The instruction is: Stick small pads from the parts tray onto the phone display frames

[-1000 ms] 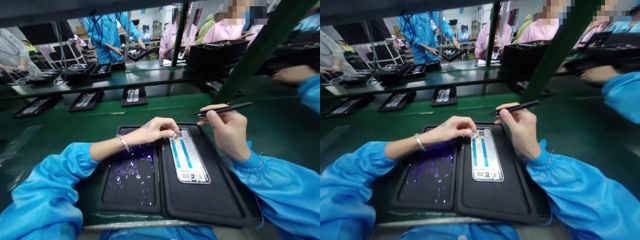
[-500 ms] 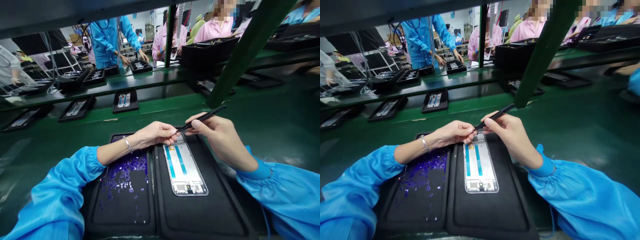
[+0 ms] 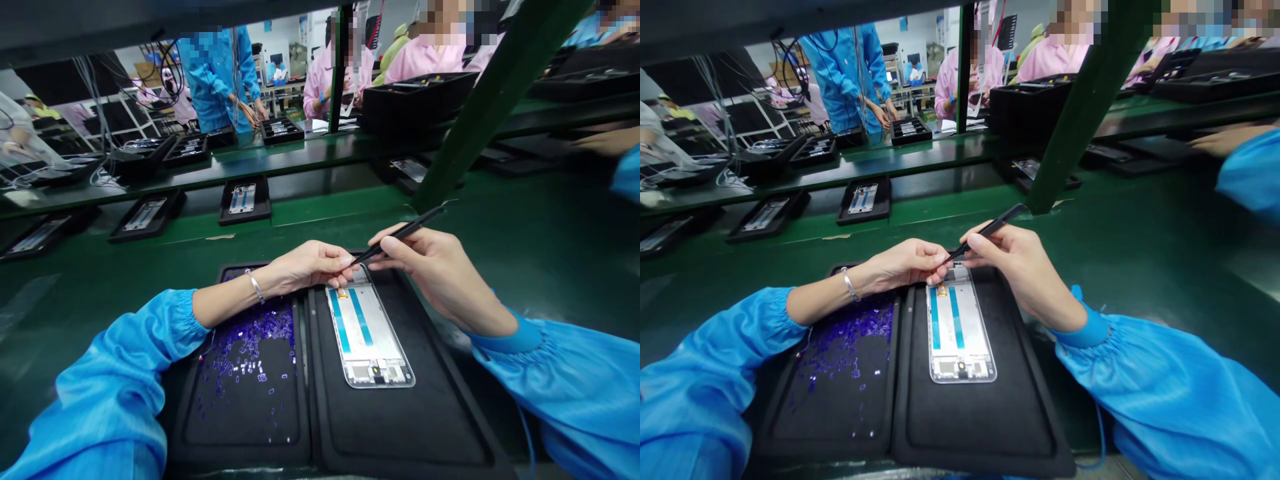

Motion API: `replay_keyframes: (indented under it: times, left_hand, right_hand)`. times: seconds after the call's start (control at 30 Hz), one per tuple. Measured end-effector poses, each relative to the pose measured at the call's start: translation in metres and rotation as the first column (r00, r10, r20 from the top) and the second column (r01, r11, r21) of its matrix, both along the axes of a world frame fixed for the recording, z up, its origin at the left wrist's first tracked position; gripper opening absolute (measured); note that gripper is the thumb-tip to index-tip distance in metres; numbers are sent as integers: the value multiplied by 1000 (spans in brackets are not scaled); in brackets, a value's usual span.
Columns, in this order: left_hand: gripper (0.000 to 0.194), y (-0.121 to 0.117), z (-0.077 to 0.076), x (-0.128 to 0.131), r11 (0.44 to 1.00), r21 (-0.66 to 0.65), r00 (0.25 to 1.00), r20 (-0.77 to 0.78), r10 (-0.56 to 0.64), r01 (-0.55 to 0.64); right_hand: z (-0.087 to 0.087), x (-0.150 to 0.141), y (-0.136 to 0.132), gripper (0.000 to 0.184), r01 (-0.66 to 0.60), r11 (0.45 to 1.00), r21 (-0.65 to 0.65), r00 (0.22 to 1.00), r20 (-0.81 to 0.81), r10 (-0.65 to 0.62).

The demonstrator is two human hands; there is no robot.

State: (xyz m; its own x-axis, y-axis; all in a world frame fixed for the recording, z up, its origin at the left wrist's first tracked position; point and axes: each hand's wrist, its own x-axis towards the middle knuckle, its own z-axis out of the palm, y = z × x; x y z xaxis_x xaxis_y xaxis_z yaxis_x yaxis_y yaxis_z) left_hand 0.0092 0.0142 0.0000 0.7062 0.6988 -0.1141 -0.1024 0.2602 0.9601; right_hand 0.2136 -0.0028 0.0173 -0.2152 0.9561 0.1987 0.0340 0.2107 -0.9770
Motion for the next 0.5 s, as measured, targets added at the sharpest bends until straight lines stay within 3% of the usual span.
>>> replay_keyframes:
  times: [0.2,0.27,0.3,0.33,0.4,0.43,0.5]
  left_hand:
    - [46,-4,3,-4,985,160,992,-103,77,-60]
    - [39,-19,7,-8,950,305,976,-180,122,-63]
    - [33,-30,9,-9,900,435,962,-245,121,-2]
    - [27,-43,11,-11,810,577,936,-334,114,107]
    - [24,-71,15,-10,509,767,844,-519,135,390]
    - [25,-84,16,-8,370,781,786,-591,180,503]
    - [26,-103,18,-4,210,751,698,-659,278,626]
  right_hand:
    - [4,1,-1,24,64,996,58,997,-45,-62]
    - [5,4,1,21,125,987,99,990,-70,-118]
    - [5,5,4,20,149,982,114,987,-73,-141]
    - [3,6,7,20,163,979,125,986,-65,-156]
    - [-3,5,14,22,164,976,143,986,-14,-164]
    - [-6,4,17,23,151,977,153,987,26,-157]
    - [-13,-1,22,26,109,977,183,984,116,-132]
